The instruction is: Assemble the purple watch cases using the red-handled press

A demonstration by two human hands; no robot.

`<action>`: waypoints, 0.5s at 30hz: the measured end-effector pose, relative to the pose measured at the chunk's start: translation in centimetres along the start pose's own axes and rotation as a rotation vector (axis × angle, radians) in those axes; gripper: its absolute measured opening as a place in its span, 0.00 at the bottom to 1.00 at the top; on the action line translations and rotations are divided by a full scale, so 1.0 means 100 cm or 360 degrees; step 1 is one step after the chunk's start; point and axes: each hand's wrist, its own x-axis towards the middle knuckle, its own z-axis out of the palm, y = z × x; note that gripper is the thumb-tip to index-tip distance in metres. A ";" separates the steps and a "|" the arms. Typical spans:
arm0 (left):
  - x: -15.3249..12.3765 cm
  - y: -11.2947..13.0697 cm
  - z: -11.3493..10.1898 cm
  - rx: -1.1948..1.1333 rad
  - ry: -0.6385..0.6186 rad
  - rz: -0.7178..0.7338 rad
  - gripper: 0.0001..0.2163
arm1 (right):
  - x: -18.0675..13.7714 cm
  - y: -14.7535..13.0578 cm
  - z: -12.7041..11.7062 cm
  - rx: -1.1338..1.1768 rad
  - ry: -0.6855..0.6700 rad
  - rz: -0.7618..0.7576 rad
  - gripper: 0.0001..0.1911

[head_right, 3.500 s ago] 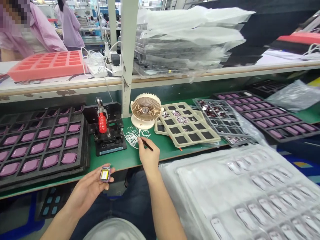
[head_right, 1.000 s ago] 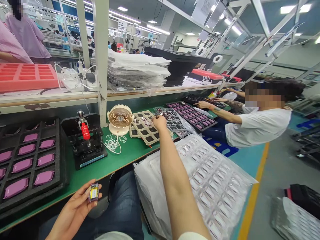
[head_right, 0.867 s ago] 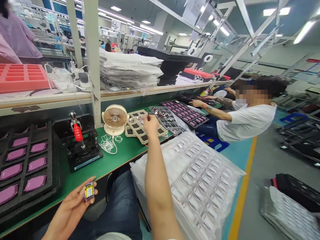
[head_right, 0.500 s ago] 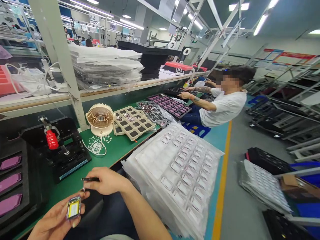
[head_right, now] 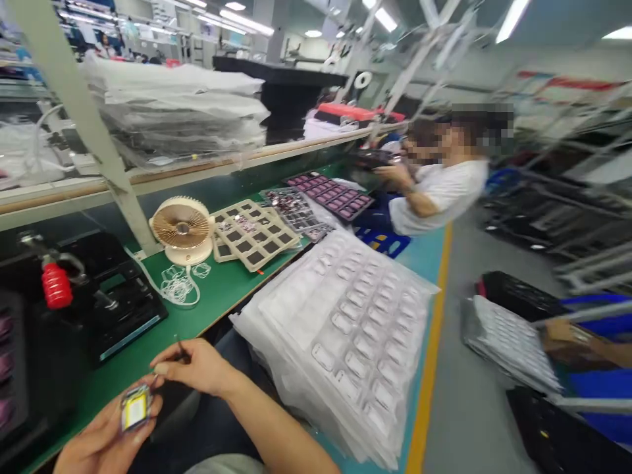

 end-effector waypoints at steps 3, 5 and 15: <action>-0.001 -0.002 0.016 0.0054 -0.0143 0.0178 0.19 | -0.002 0.005 0.005 0.0038 0.0131 -0.0084 0.26; 0.000 -0.001 0.023 0.0097 -0.0183 0.0248 0.21 | -0.002 0.007 0.005 0.0079 0.0091 -0.0120 0.23; -0.003 0.003 0.011 0.0190 -0.0100 0.0384 0.21 | 0.003 0.013 0.021 -0.0094 0.0219 -0.0134 0.19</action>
